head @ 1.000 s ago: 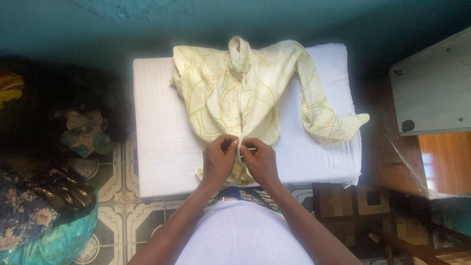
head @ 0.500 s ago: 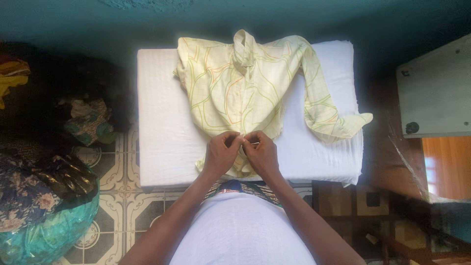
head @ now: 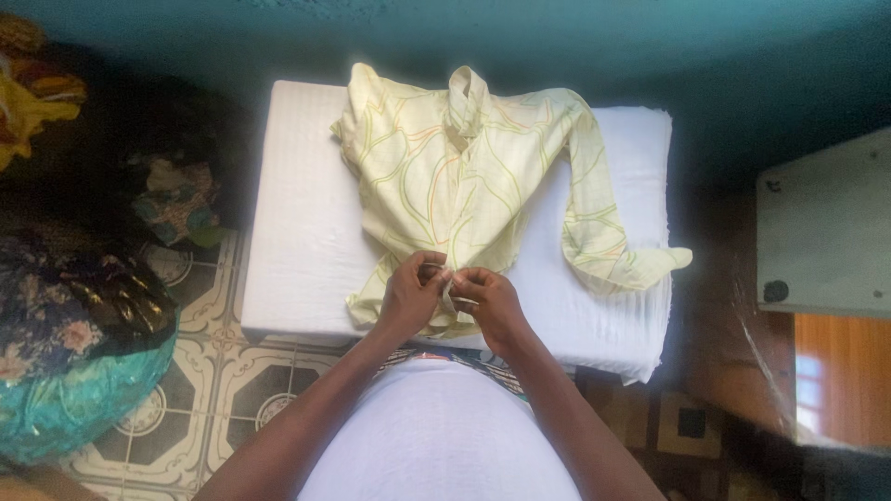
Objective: The person is folding a yellow patterned shirt on a white surface by hand, smoothing the fabric with their hands and aligning the sleeves and collar.
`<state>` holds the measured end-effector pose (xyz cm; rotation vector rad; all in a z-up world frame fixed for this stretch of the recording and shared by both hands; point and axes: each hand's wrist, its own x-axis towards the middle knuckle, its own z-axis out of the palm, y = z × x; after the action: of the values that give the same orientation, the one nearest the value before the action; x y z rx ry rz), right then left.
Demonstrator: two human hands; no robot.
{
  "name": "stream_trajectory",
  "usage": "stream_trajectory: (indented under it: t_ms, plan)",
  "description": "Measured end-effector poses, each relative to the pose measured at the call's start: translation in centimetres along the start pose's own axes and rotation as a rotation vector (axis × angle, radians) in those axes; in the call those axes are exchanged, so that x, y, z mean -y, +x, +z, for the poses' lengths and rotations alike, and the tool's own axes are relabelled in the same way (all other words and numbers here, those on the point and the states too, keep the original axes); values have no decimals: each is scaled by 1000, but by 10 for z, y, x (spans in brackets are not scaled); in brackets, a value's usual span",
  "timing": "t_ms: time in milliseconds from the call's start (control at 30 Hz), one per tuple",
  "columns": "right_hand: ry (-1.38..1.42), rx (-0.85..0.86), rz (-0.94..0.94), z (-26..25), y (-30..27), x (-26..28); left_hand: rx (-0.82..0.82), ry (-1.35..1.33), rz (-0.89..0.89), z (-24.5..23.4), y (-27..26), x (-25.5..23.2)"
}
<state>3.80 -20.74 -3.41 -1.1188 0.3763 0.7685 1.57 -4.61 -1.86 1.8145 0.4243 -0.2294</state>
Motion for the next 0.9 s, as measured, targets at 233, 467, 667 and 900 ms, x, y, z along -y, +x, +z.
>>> stream_trajectory:
  t_ms: [233,467,667,900]
  plan:
    - [32,142,33,-33,-4,1,-92,-229,-205,28,-7,11]
    - [-348,16,-29,-38,-2,6,-104,-242,-233,37,-12,24]
    - [-662,-211,-361,-26,-7,27,-66,12,-80,24,-33,-3]
    - [-1076,-258,-354,-10,11,21,220,101,-68,12,-39,7]
